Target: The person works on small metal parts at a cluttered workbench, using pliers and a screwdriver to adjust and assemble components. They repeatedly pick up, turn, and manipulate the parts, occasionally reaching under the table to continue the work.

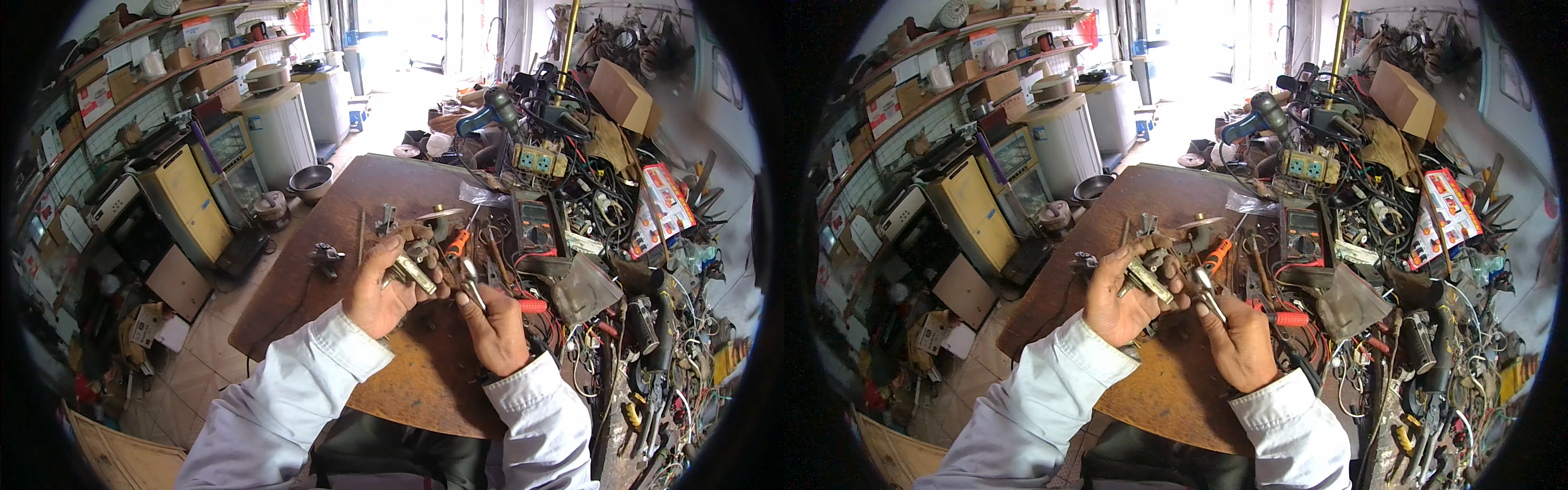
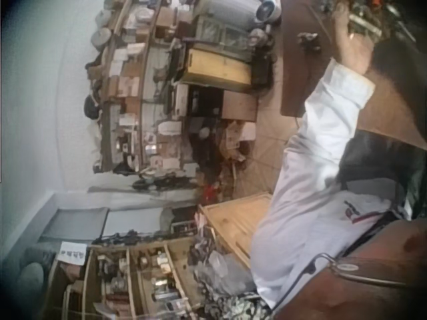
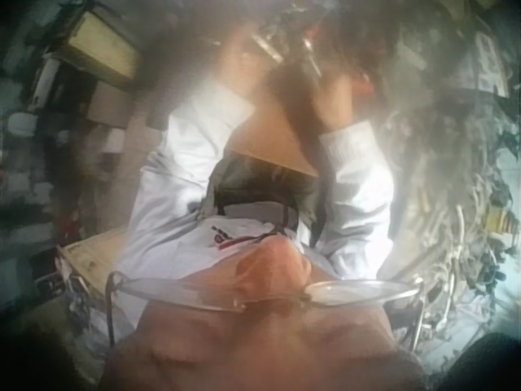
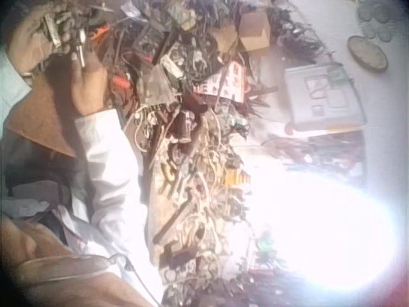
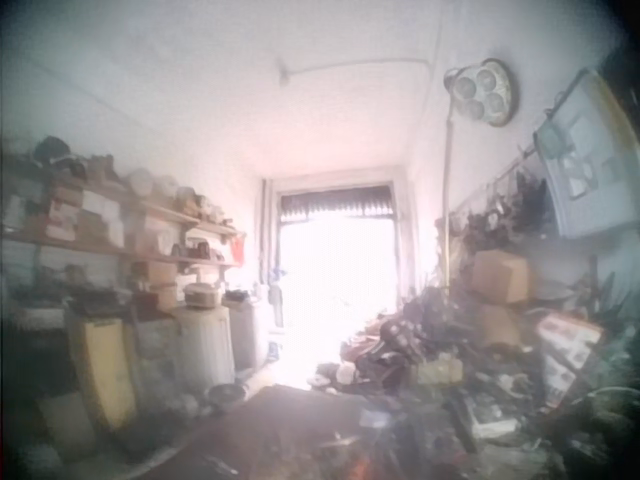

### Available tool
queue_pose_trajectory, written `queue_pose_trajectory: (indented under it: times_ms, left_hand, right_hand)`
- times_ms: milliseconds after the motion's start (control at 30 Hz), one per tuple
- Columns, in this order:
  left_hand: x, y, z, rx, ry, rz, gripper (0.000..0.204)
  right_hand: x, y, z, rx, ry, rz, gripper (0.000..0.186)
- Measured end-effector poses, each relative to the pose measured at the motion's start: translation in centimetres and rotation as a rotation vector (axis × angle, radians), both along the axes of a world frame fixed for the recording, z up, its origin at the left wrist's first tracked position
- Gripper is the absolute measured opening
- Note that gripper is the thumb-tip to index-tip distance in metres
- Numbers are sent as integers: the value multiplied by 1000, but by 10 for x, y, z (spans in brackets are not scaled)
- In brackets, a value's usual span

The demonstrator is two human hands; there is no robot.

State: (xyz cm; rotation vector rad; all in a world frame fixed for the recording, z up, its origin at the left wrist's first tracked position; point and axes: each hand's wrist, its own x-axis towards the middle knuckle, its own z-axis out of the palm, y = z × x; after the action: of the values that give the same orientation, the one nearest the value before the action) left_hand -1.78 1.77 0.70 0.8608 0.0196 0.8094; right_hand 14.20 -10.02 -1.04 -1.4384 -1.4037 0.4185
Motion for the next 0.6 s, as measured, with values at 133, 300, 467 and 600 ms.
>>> queue_pose_trajectory:
  times_ms: [133,300,467,600]
  left_hand:
    - [-6,-4,10,76,107,88,48]
    - [2,-5,8,54,67,156,67]
    - [7,-16,14,-49,90,75,51]
    - [8,-14,10,-26,76,17,40]
  right_hand:
    - [-14,-17,30,-261,568,349,41]
    - [-18,-17,22,-316,649,510,41]
    - [-21,-17,10,-346,733,672,42]
    - [-27,-15,3,-398,764,699,41]
